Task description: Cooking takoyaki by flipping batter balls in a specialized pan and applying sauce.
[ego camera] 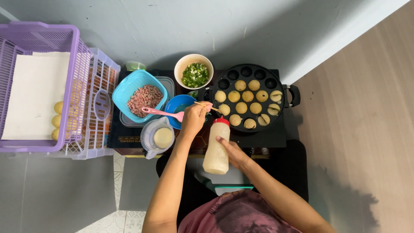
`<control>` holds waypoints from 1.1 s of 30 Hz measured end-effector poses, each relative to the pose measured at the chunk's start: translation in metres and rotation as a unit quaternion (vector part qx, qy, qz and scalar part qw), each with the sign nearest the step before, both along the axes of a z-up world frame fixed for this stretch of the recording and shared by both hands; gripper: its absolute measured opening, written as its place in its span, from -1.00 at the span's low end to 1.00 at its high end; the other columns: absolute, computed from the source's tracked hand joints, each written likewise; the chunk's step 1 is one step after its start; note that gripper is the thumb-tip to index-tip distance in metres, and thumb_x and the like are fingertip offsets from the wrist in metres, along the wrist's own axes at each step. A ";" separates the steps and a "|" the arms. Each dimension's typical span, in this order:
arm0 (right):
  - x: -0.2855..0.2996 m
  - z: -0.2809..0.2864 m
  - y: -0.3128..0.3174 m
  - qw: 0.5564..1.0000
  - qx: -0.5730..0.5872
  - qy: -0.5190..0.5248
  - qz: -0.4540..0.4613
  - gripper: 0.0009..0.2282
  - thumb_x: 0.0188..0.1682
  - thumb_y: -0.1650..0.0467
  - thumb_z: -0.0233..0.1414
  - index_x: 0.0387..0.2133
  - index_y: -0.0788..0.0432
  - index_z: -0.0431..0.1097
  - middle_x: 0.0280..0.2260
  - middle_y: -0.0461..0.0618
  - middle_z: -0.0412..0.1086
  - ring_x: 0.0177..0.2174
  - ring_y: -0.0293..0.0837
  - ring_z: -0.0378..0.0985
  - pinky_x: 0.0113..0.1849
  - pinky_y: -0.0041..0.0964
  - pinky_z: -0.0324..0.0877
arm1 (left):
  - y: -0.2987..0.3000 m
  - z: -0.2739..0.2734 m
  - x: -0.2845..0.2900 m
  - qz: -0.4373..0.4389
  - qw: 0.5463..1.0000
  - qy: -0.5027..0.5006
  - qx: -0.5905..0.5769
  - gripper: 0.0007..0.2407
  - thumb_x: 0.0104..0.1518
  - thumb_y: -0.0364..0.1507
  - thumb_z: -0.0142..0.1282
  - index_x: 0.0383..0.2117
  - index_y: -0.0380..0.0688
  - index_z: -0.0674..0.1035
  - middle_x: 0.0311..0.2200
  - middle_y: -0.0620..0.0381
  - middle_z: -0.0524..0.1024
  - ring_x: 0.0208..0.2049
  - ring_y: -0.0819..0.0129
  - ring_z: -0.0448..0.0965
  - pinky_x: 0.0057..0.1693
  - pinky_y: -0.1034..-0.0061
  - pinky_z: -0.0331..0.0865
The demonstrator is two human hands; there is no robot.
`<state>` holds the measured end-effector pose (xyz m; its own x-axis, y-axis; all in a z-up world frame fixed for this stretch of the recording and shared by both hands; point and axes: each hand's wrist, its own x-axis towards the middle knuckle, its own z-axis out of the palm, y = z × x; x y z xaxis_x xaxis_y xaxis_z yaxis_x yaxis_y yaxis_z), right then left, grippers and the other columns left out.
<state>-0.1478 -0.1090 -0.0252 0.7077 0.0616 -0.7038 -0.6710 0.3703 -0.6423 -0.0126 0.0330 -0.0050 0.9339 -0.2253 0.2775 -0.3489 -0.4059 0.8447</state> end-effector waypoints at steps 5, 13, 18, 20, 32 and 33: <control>0.010 0.030 0.006 0.999 0.023 0.021 -0.018 -0.24 -0.14 0.06 0.28 0.04 0.54 0.27 -0.20 0.38 0.44 -0.19 0.19 0.58 -0.18 0.19 0.52 | -0.001 -0.002 0.003 -0.004 1.000 0.007 0.001 -0.93 0.22 -0.44 0.20 -0.33 -0.04 0.72 -0.46 0.06 0.68 -0.30 0.15 0.71 -0.13 0.35 0.59; 0.021 0.032 0.014 0.995 0.070 0.046 -0.059 -0.19 -0.13 0.06 0.27 0.11 0.57 0.18 -0.12 0.40 0.39 -0.11 0.20 0.55 -0.08 0.20 0.48 | 0.001 0.007 0.001 -0.008 1.000 0.014 0.000 -0.92 0.22 -0.44 0.20 -0.34 -0.06 0.72 -0.45 0.04 0.68 -0.30 0.12 0.71 -0.12 0.32 0.58; 0.031 0.017 0.022 0.992 0.065 0.063 -0.087 -0.22 -0.12 0.04 0.25 0.06 0.54 0.21 -0.15 0.42 0.41 -0.13 0.26 0.58 -0.14 0.25 0.51 | 0.003 0.006 0.004 -0.016 1.000 0.016 0.008 -0.93 0.22 -0.43 0.20 -0.34 -0.04 0.72 -0.47 0.07 0.68 -0.30 0.13 0.71 -0.13 0.34 0.58; 0.031 0.021 0.029 0.992 0.056 0.066 -0.091 -0.23 -0.11 0.05 0.25 0.05 0.54 0.21 -0.15 0.41 0.42 -0.12 0.24 0.59 -0.14 0.25 0.51 | 0.002 0.007 0.005 -0.019 1.000 0.016 0.011 -0.92 0.22 -0.44 0.19 -0.35 -0.04 0.72 -0.47 0.07 0.68 -0.30 0.12 0.71 -0.13 0.33 0.58; 0.042 0.000 0.061 0.988 0.016 0.090 -0.121 -0.18 -0.11 -0.01 0.24 0.09 0.51 0.13 -0.16 0.43 0.43 -0.18 0.31 0.61 -0.21 0.28 0.54 | 0.007 0.014 0.015 -0.045 0.998 0.034 0.029 -0.91 0.23 -0.45 0.18 -0.35 -0.04 0.73 -0.47 0.07 0.69 -0.31 0.11 0.71 -0.15 0.32 0.60; 0.043 -0.004 0.064 0.988 0.016 0.090 -0.126 -0.18 -0.11 0.00 0.25 0.08 0.51 0.13 -0.19 0.42 0.43 -0.21 0.30 0.62 -0.23 0.27 0.55 | 0.007 0.016 0.016 -0.048 0.998 0.036 0.029 -0.91 0.24 -0.45 0.17 -0.35 -0.05 0.73 -0.47 0.07 0.69 -0.31 0.11 0.71 -0.15 0.32 0.60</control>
